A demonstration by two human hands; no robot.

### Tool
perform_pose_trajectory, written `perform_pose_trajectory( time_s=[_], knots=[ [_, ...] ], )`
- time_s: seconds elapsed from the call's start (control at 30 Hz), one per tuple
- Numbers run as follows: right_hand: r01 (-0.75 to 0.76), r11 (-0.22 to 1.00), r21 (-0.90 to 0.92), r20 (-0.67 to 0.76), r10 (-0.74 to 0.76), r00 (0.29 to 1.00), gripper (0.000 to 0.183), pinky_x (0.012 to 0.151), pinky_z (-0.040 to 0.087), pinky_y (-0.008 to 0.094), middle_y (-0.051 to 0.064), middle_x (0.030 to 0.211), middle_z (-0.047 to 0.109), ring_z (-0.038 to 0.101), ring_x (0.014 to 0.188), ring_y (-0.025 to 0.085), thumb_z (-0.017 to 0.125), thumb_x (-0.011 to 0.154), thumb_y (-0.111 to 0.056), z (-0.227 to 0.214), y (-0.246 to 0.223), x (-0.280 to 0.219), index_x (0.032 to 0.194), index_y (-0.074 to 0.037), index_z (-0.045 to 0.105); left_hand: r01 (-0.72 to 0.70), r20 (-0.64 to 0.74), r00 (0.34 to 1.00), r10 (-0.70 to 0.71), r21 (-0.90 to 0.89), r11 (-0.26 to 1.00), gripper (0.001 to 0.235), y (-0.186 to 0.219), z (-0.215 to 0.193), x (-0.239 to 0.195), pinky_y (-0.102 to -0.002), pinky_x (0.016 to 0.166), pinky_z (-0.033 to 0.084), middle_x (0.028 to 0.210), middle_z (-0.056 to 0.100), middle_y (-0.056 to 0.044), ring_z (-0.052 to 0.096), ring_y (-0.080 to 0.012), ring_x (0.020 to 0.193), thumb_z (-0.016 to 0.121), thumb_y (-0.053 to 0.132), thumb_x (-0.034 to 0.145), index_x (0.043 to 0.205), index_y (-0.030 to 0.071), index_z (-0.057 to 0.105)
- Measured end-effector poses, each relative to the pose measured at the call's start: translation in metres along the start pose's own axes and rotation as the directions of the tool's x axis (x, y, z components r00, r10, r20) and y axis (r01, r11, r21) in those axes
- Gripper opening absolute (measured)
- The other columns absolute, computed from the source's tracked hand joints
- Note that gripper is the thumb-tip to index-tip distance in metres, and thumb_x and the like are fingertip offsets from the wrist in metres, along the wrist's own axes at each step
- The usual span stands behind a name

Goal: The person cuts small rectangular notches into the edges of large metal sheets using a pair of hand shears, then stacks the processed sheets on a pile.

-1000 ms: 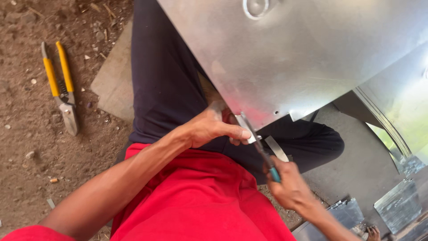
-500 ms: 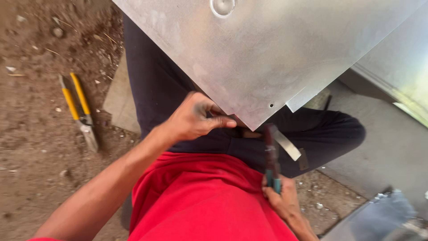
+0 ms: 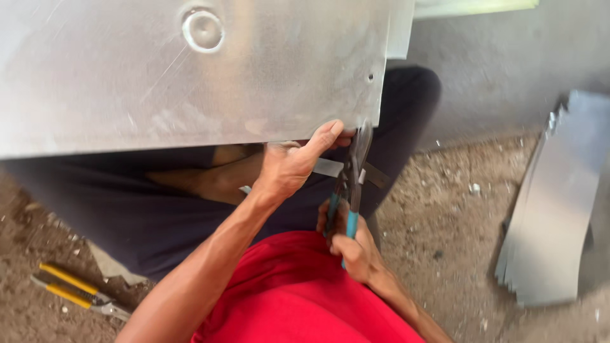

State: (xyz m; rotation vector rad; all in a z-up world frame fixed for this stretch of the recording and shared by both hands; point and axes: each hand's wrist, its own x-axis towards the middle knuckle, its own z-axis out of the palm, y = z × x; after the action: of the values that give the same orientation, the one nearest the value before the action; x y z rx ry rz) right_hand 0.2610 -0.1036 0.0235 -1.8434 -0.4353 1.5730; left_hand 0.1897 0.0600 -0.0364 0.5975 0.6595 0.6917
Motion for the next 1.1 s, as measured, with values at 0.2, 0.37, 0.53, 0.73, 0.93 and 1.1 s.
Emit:
perform_pose_trajectory(
  time_s=[0.2, 0.37, 0.53, 0.73, 0.93, 1.1],
  knots=[
    [0.039, 0.999, -0.023, -0.127, -0.041, 0.991, 0.045, 0.057, 0.047, 0.029, 0.008, 0.090, 0.058, 0.054, 0.070, 0.014, 0.047, 0.067, -0.011, -0.017, -0.001, 0.000, 0.110, -0.001, 0.056, 0.026, 0.024, 0.999, -0.027, 0.058, 0.998, 0.022, -0.018, 0.021, 0.002, -0.035, 0.084, 0.065, 0.104, 0.078, -0.013, 0.076, -0.0202, 0.090, 0.071, 0.013, 0.099, 0.113, -0.004, 0.075],
    [0.015, 0.999, -0.040, -0.144, -0.020, 0.989, 0.038, 0.052, 0.044, 0.031, 0.010, 0.080, 0.059, 0.051, 0.061, 0.016, 0.047, 0.065, -0.009, -0.021, 0.004, 0.003, 0.099, 0.001, 0.059, 0.054, 0.044, 0.997, -0.058, 0.083, 0.995, 0.028, -0.020, 0.014, 0.001, -0.032, 0.084, 0.064, 0.105, 0.079, -0.010, 0.077, -0.0178, 0.094, 0.070, 0.020, 0.098, 0.115, -0.001, 0.075],
    [0.103, 0.994, 0.038, -0.063, -0.101, 0.993, 0.034, 0.052, 0.041, 0.029, 0.005, 0.077, 0.059, 0.052, 0.063, 0.013, 0.048, 0.063, -0.011, -0.025, 0.010, 0.007, 0.094, -0.001, 0.058, 0.420, -0.527, 0.849, -0.022, 0.650, 0.633, 0.041, 0.042, -0.063, -0.052, -0.032, 0.069, 0.053, 0.089, 0.075, -0.007, 0.067, -0.0172, 0.077, 0.057, 0.044, 0.102, 0.098, 0.007, 0.073],
    [0.209, 0.975, -0.073, 0.011, -0.208, 0.978, 0.023, 0.056, 0.045, 0.027, 0.004, 0.070, 0.056, 0.053, 0.062, 0.014, 0.054, 0.078, -0.023, -0.061, 0.056, -0.009, 0.085, -0.001, 0.060, -0.350, -0.529, 0.771, 0.356, 0.116, 0.930, 0.021, 0.120, -0.104, -0.083, -0.033, 0.073, 0.058, 0.092, 0.064, -0.007, 0.066, -0.0181, 0.083, 0.058, 0.012, 0.117, 0.097, 0.005, 0.061],
    [-0.085, 0.899, -0.429, -0.062, 0.064, 0.996, 0.048, 0.060, 0.055, 0.033, 0.007, 0.077, 0.069, 0.062, 0.063, 0.016, 0.053, 0.067, -0.030, -0.083, 0.017, -0.010, 0.101, 0.001, 0.066, 0.048, -0.288, 0.958, -0.005, 0.141, 0.989, 0.020, 0.058, -0.055, -0.024, -0.036, 0.075, 0.066, 0.094, 0.078, -0.016, 0.078, -0.0260, 0.084, 0.070, 0.016, 0.098, 0.105, -0.003, 0.075],
    [-0.152, 0.773, -0.616, 0.041, 0.223, 0.974, 0.072, 0.056, 0.048, 0.045, 0.009, 0.095, 0.070, 0.050, 0.063, 0.025, 0.050, 0.058, -0.035, -0.092, -0.032, -0.009, 0.123, -0.008, 0.060, 0.057, 0.014, 0.998, -0.059, 0.076, 0.995, 0.032, 0.039, -0.023, -0.023, -0.036, 0.086, 0.063, 0.104, 0.078, -0.014, 0.077, -0.0249, 0.098, 0.062, 0.024, 0.102, 0.115, -0.003, 0.073]
  ],
)
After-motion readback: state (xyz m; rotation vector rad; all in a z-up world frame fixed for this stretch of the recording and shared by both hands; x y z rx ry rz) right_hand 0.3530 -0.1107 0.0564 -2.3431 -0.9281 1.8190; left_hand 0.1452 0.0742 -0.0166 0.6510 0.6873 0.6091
